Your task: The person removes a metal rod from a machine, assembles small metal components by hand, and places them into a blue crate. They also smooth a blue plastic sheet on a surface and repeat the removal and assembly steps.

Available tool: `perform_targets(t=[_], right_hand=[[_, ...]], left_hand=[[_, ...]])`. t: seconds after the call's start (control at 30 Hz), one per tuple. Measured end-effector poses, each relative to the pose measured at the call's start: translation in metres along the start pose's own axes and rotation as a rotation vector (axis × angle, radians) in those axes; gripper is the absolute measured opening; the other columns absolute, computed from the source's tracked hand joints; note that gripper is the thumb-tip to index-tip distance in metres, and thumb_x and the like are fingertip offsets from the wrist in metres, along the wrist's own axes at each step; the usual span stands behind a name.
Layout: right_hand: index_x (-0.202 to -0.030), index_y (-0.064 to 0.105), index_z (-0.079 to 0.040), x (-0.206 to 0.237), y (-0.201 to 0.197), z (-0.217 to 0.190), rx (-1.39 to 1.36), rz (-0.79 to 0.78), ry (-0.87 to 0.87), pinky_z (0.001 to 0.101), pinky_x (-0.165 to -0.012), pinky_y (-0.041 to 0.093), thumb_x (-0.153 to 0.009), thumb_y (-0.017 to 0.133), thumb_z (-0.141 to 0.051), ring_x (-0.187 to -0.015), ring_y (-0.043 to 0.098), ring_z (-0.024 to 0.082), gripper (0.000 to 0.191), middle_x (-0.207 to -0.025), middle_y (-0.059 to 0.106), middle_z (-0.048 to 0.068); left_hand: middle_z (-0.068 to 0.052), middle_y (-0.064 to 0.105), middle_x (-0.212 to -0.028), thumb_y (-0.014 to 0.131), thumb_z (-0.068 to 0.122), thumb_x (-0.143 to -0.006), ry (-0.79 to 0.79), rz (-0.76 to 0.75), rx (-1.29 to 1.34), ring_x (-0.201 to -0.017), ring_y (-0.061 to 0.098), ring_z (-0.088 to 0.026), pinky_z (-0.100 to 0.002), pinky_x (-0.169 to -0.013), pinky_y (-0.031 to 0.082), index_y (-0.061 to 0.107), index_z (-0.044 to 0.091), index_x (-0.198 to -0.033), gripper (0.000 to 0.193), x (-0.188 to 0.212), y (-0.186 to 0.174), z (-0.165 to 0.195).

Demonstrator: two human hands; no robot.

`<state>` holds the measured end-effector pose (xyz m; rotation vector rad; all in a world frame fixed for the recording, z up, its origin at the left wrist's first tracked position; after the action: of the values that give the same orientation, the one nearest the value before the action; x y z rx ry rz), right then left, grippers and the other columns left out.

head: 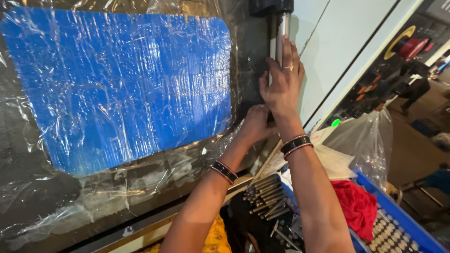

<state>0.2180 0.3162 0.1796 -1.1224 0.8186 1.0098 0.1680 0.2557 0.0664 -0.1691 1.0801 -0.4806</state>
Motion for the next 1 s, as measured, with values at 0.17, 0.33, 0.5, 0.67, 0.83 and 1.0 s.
perform_targets(t=[0.17, 0.33, 0.5, 0.67, 0.83, 1.0], right_hand=[[-0.124, 0.075, -0.003, 0.001, -0.004, -0.005, -0.051, -0.044, 0.004, 0.0543, -0.116, 0.038, -0.079, 0.081, -0.017, -0.15, 0.035, 0.042, 0.047, -0.17, 0.019, 0.013], [-0.124, 0.072, -0.004, 0.012, -0.009, -0.013, -0.084, -0.107, 0.025, 0.055, -0.12, 0.041, -0.08, 0.081, -0.015, -0.149, 0.035, 0.047, 0.046, -0.174, 0.01, 0.014], [-0.122, 0.073, -0.004, 0.027, -0.01, -0.019, -0.043, -0.129, 0.07, 0.057, -0.114, 0.039, -0.074, 0.084, -0.018, -0.143, 0.036, 0.051, 0.051, -0.17, 0.013, 0.015], [-0.123, 0.073, -0.007, 0.04, -0.013, -0.014, -0.151, -0.102, 0.061, 0.0533, -0.122, 0.039, -0.08, 0.083, -0.018, -0.15, 0.034, 0.047, 0.045, -0.173, 0.014, 0.015], [-0.128, 0.072, -0.006, 0.057, -0.034, -0.011, -0.318, -0.15, -0.01, 0.0561, -0.129, 0.027, -0.092, 0.078, -0.019, -0.158, 0.021, 0.047, 0.038, -0.172, 0.009, 0.022], [-0.143, 0.053, -0.01, 0.12, -0.084, 0.027, -0.923, -0.583, 0.26, 0.0453, -0.116, 0.045, -0.097, 0.058, -0.029, -0.146, 0.047, 0.039, 0.05, -0.174, 0.01, 0.023]], left_hand=[[-0.027, 0.071, -0.107, 0.086, 0.034, -0.067, 0.054, 0.019, 0.003, -0.105, 0.066, -0.044, -0.053, -0.097, 0.049, 0.066, -0.002, -0.114, 0.063, -0.001, -0.008, 0.011], [-0.021, 0.072, -0.119, 0.084, 0.029, -0.071, 0.025, -0.005, 0.047, -0.113, 0.066, -0.041, -0.05, -0.103, 0.05, 0.07, 0.005, -0.118, 0.055, 0.001, -0.02, 0.028], [-0.021, 0.071, -0.118, 0.086, 0.03, -0.067, -0.056, -0.062, -0.086, -0.113, 0.064, -0.042, -0.049, -0.106, 0.048, 0.066, 0.002, -0.123, 0.065, -0.002, -0.027, 0.045], [-0.027, 0.065, -0.126, 0.083, 0.028, -0.075, -0.14, -0.036, -0.05, -0.119, 0.061, -0.044, -0.048, -0.105, 0.048, 0.048, -0.005, -0.134, 0.076, 0.0, -0.017, 0.042], [-0.026, 0.066, -0.129, 0.078, 0.022, -0.087, -0.104, 0.054, -0.061, -0.125, 0.059, -0.043, -0.048, -0.107, 0.047, 0.063, 0.003, -0.128, 0.048, 0.006, 0.003, 0.019], [-0.027, 0.066, -0.122, 0.082, 0.036, -0.079, -0.178, -0.003, -0.161, -0.121, 0.057, -0.045, -0.049, -0.105, 0.045, 0.064, -0.003, -0.121, 0.06, 0.011, 0.013, 0.003]])
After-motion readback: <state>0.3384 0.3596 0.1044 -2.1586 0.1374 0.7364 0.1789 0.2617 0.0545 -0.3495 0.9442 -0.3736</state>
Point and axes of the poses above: each hand's wrist, its own x-axis away from the middle knuckle, its own y-axis out of the palm, z = x × y, the point moved 1 cm from there along -x, towards the middle knuckle
